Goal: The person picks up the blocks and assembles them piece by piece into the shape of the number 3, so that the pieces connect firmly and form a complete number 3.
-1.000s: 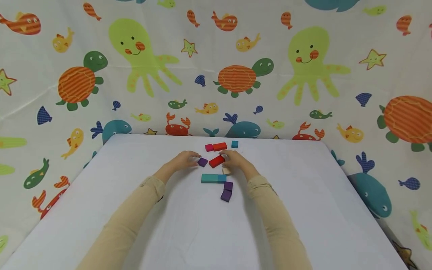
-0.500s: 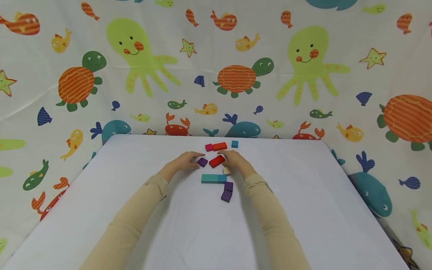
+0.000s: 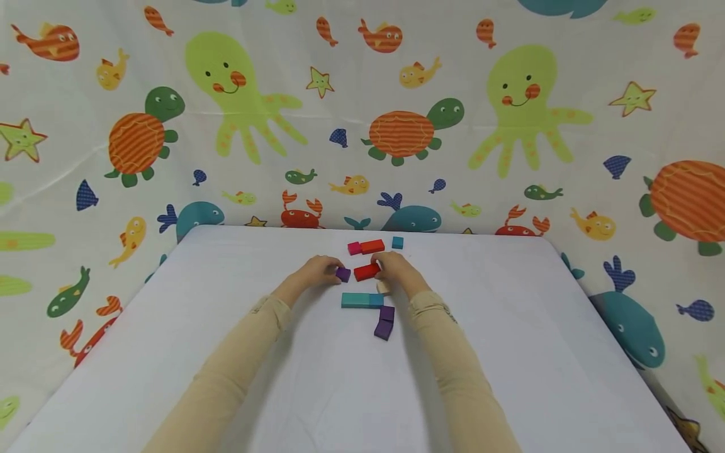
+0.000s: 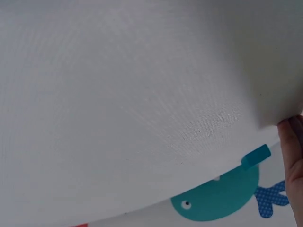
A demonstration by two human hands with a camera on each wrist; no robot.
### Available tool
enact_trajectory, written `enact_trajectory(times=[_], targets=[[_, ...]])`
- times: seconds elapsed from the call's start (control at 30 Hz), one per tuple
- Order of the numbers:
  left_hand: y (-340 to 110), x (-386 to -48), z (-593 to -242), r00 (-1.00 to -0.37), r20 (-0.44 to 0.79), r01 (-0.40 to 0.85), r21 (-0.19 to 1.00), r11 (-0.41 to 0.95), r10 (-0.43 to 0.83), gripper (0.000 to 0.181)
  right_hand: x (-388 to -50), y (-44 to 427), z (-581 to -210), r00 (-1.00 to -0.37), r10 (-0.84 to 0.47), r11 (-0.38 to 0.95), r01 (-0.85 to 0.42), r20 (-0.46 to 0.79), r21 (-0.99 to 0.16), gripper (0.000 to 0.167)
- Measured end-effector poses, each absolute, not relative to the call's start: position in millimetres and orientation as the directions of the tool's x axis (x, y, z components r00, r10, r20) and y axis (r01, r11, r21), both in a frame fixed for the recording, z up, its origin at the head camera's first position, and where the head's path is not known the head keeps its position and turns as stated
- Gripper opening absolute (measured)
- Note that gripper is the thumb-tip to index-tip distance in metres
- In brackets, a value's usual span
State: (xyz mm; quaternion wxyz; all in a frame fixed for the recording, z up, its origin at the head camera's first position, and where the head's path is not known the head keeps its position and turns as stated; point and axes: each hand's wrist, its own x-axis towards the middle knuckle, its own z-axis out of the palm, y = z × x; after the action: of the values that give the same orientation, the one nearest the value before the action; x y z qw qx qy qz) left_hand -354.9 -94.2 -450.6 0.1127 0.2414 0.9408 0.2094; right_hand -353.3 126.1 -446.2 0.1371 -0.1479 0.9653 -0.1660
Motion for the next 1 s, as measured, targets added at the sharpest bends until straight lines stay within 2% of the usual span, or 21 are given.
enact_trajectory(times=[0.53, 0.73, 1.0], targets=[[-94.5, -360.6, -446.8, -0.894, -0.135, 0.305, 0.514, 0.802, 0.427, 0.038, -350.5, 128.3, -442.4, -0.925, -0.327, 0.881, -0.223, -0.195, -0.417, 0.036], [-94.3, -364.8, -448.9, -0.933, -0.09, 0.218, 0.629, 0.746, 0.349, 0.04, -350.9, 126.5, -440.9, -0.93, -0.332, 0.874, -0.241, -0.156, -0.421, 0.04], [-94.0, -359.6, -454.1, -0.943, -0.045, 0.214, 0.677, 0.704, 0.33, 0.038, -343.6, 122.6, -441.6, -0.943, -0.301, 0.867, -0.208, -0.144, -0.453, 0.04]])
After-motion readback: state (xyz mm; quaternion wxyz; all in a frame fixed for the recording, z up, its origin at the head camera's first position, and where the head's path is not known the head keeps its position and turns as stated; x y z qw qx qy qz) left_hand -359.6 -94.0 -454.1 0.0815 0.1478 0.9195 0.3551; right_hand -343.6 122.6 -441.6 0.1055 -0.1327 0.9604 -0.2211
